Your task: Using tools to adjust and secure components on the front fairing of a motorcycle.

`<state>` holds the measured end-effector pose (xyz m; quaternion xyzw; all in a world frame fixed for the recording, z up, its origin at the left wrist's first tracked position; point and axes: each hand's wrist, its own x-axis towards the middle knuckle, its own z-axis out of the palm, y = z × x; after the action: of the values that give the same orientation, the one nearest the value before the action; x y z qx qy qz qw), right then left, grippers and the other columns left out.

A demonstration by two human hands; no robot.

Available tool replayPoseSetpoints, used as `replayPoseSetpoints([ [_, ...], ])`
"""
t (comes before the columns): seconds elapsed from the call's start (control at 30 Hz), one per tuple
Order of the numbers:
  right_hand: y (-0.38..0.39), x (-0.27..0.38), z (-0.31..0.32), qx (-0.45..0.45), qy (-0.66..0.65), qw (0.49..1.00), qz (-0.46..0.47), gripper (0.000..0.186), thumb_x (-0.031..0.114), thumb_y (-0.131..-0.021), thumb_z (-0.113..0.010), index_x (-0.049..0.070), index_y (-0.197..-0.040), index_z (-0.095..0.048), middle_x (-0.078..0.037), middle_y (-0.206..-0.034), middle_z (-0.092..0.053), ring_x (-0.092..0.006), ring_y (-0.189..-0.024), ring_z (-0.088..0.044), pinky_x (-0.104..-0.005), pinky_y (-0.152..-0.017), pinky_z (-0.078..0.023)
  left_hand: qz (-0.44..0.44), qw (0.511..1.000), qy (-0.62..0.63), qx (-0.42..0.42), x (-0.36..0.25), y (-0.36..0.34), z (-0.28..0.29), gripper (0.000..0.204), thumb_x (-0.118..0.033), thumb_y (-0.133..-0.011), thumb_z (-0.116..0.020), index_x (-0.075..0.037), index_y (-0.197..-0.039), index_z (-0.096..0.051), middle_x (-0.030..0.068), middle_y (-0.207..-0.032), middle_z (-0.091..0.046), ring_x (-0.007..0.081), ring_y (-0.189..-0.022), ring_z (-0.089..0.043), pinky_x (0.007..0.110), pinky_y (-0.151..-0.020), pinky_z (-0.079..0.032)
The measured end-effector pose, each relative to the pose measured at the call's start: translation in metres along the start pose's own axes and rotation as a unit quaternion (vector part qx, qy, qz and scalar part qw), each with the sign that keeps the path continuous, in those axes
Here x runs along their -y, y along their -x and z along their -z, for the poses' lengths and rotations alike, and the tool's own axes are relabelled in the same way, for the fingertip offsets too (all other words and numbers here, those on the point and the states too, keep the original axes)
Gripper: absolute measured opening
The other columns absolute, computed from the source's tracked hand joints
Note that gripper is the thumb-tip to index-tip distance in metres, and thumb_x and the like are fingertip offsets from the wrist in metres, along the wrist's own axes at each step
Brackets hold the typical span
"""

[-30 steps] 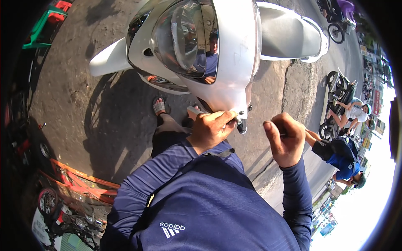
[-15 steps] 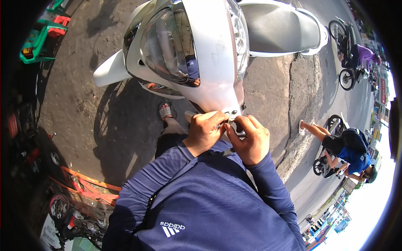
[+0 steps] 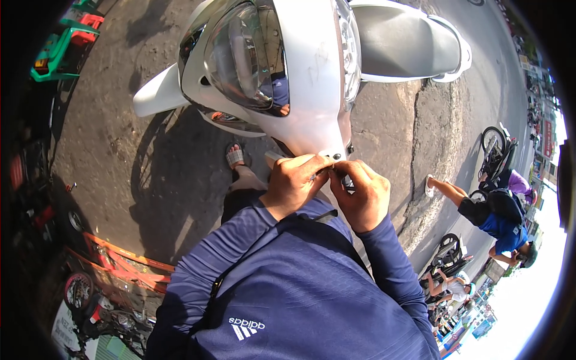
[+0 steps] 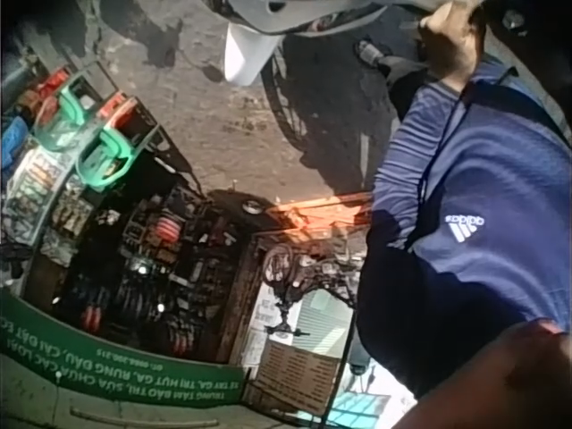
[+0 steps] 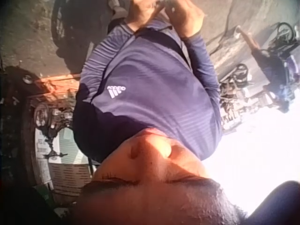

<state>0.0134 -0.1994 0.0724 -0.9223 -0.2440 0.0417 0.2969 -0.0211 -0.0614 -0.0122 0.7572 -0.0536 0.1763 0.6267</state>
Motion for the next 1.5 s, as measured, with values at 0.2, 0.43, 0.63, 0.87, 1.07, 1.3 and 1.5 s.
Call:
replayPoseSetpoints([
  [0.2, 0.004, 0.017, 0.052, -0.215, -0.507, 0.827, -0.113, 0.028, 0.021, -0.099, -0.049, 0.002, -0.079, -0.048, -0.005, -0.061, -0.046, -0.0079, -0.049, -0.035, -0.0235, -0.044, -0.031, 0.049, 0.999, 0.003, 0.018, -0.001, 0.003, -0.001, 0.017, -0.002, -0.075, -0.071, -0.004, -0.091, -0.067, 0.011, -0.075, -0.067, 0.0269, -0.063, -0.066, 0.033, -0.055, -0.051],
  [0.43, 0.008, 0.026, 0.048, -0.235, -0.576, 0.782, 0.038, 0.039, 0.03, -0.1, -0.047, -0.001, -0.077, -0.045, -0.005, -0.056, -0.039, -0.0084, -0.043, -0.025, -0.027, -0.04, -0.022, 0.066, 0.997, 0.017, 0.025, -0.003, 0.0, 0.0, 0.014, 0.0, -0.074, -0.071, -0.003, -0.087, -0.066, 0.0107, -0.074, -0.067, 0.0246, -0.062, -0.066, 0.031, -0.054, -0.051],
  [0.63, 0.01, 0.03, 0.034, -0.261, -0.47, 0.841, 0.066, 0.043, 0.037, -0.101, -0.041, 0.001, -0.078, -0.046, -0.003, -0.055, -0.032, -0.0093, -0.042, -0.023, -0.0258, -0.04, -0.019, 0.059, 0.998, 0.01, 0.021, -0.003, 0.0, 0.0, 0.016, 0.002, -0.074, -0.071, -0.003, -0.089, -0.066, 0.0107, -0.074, -0.067, 0.023, -0.061, -0.066, 0.03, -0.055, -0.05],
  [0.87, 0.016, 0.047, 0.019, -0.299, -0.339, 0.884, 0.121, 0.042, 0.037, -0.092, -0.063, -0.001, -0.076, -0.06, -0.003, -0.061, -0.045, -0.0138, -0.05, -0.043, -0.0283, -0.045, -0.036, 0.085, 0.996, 0.0, 0.038, -0.004, -0.001, 0.002, 0.018, 0.002, -0.074, -0.071, -0.003, -0.091, -0.067, 0.0105, -0.075, -0.067, 0.0227, -0.062, -0.066, 0.03, -0.056, -0.05],
  [1.07, -0.008, 0.025, 0.032, -0.136, -0.34, 0.885, 0.287, 0.021, 0.007, -0.076, -0.067, 0.0, -0.061, -0.054, -0.002, -0.053, -0.038, -0.0151, -0.041, -0.035, -0.0287, -0.037, -0.031, 0.097, 0.994, -0.011, 0.051, 0.0, 0.0, 0.003, 0.022, -0.001, -0.076, -0.072, -0.005, -0.096, -0.065, 0.0107, -0.077, -0.067, 0.0232, -0.064, -0.067, 0.031, -0.057, -0.05],
  [1.3, 0.021, 0.057, 0.069, -0.065, -0.065, 0.993, 0.069, 0.057, -0.006, -0.057, -0.06, -0.006, -0.114, -0.054, -0.025, -0.102, -0.048, -0.0327, -0.076, -0.056, -0.0414, -0.066, -0.049, 0.073, 0.997, -0.021, 0.034, 0.001, 0.003, 0.002, 0.018, 0.001, -0.077, -0.072, -0.004, -0.093, -0.065, 0.0073, -0.077, -0.068, 0.0132, -0.063, -0.065, 0.026, -0.056, -0.048],
  [1.5, 0.028, 0.044, 0.067, -0.02, -0.091, 0.982, 0.163, 0.055, -0.008, -0.062, -0.065, -0.011, -0.115, -0.053, -0.023, -0.097, -0.055, -0.0353, -0.082, -0.059, -0.0414, -0.072, -0.051, 0.091, 0.995, -0.015, 0.047, 0.0, 0.001, 0.003, 0.02, -0.002, -0.076, -0.072, -0.005, -0.093, -0.063, 0.0108, -0.074, -0.067, 0.0228, -0.066, -0.068, 0.031, -0.058, -0.05],
])
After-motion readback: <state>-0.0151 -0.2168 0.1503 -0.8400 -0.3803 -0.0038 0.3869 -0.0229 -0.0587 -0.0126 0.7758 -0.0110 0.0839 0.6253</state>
